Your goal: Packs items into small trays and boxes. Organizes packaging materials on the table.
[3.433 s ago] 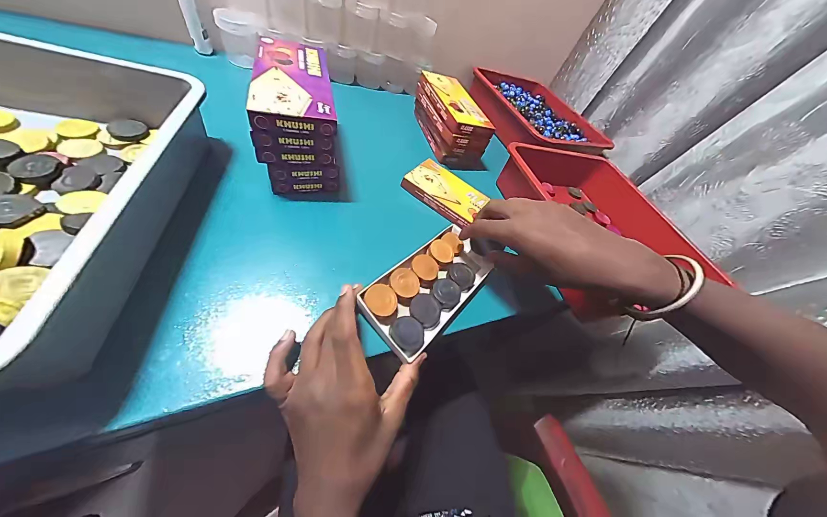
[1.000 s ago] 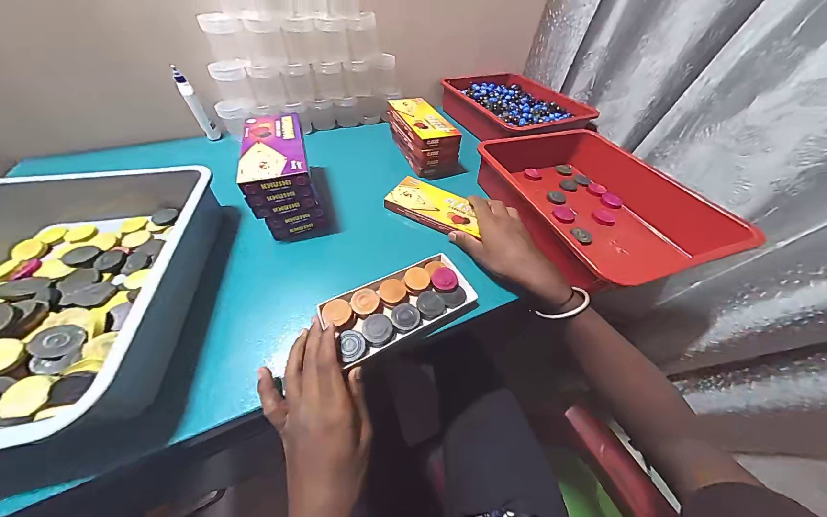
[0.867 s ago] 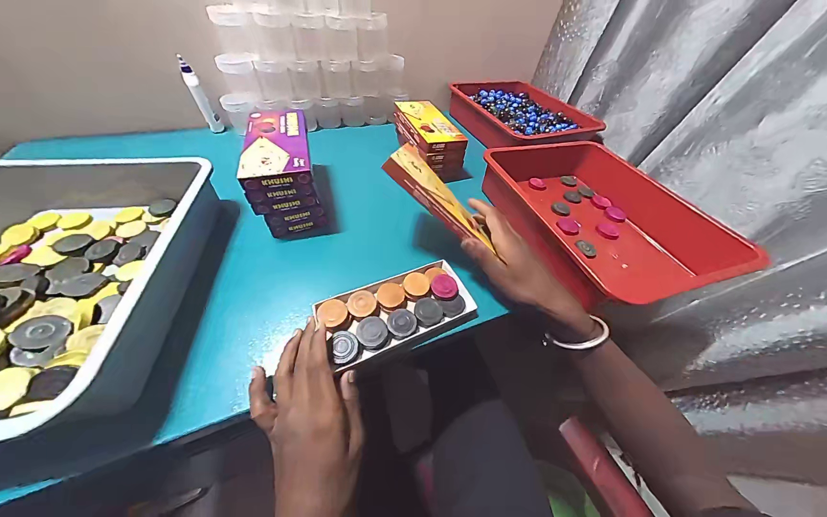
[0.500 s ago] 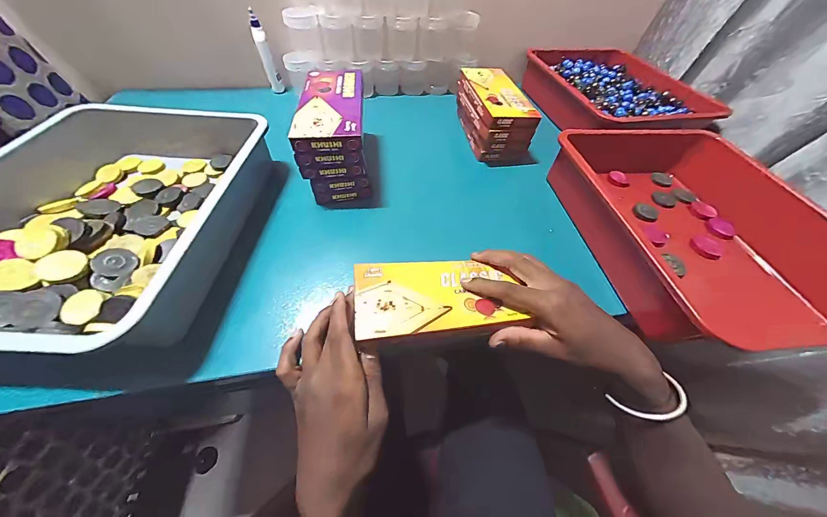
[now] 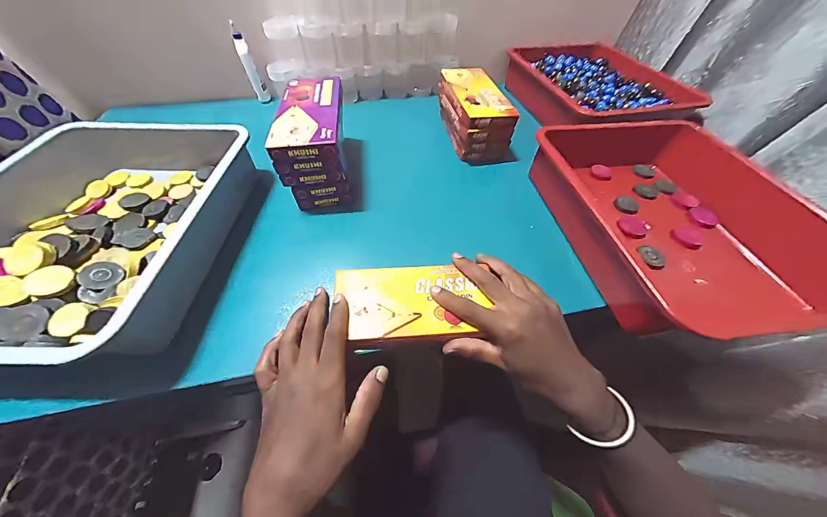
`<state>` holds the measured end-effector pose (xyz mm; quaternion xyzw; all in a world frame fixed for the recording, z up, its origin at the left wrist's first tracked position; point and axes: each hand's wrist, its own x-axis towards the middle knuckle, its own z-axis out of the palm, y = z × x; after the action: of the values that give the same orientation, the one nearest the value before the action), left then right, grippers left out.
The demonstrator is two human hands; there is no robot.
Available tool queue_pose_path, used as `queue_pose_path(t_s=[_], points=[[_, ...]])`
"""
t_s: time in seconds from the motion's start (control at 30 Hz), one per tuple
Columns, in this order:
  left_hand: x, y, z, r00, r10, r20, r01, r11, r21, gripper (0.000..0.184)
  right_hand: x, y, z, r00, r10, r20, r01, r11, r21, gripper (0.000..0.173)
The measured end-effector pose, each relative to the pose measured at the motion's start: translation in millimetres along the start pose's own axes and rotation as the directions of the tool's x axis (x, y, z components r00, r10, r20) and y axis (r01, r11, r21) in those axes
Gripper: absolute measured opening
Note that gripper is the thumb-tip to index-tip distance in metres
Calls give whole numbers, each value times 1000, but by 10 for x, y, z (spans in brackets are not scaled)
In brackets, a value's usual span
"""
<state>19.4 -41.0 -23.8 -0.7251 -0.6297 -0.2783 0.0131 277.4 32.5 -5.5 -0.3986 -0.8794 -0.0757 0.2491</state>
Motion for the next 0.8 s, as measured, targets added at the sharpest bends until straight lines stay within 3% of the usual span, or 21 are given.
queue_pose_path(t_s=[0.1, 0.2, 0.37, 0.43, 0.6, 0.8], points=[[31, 63, 92, 995, -50, -88, 54, 998, 39, 89, 2, -75, 28, 998, 36, -56, -38, 999, -30, 51], [62, 164, 283, 958, -94, -272, 115, 991, 61, 74, -66, -324, 97, 975, 157, -159, -182, 971, -152, 57], [34, 426, 403, 957, 49, -286, -61, 998, -34, 52, -172, -466, 203, 892, 262, -369, -346, 920, -183, 85], [34, 530, 428, 962, 82, -259, -86, 996, -4, 50, -241, -403, 240, 877, 228, -424, -306, 943, -127, 86], [27, 545, 427, 970, 82, -229, -86, 996, -5, 72, -539, -370, 442, 845, 147, -515, -189, 981, -30, 70], [33, 651, 520, 900, 141, -412, -188, 979, -75, 29, -851, -546, 781, 776, 153, -612, -43, 981, 190, 58]])
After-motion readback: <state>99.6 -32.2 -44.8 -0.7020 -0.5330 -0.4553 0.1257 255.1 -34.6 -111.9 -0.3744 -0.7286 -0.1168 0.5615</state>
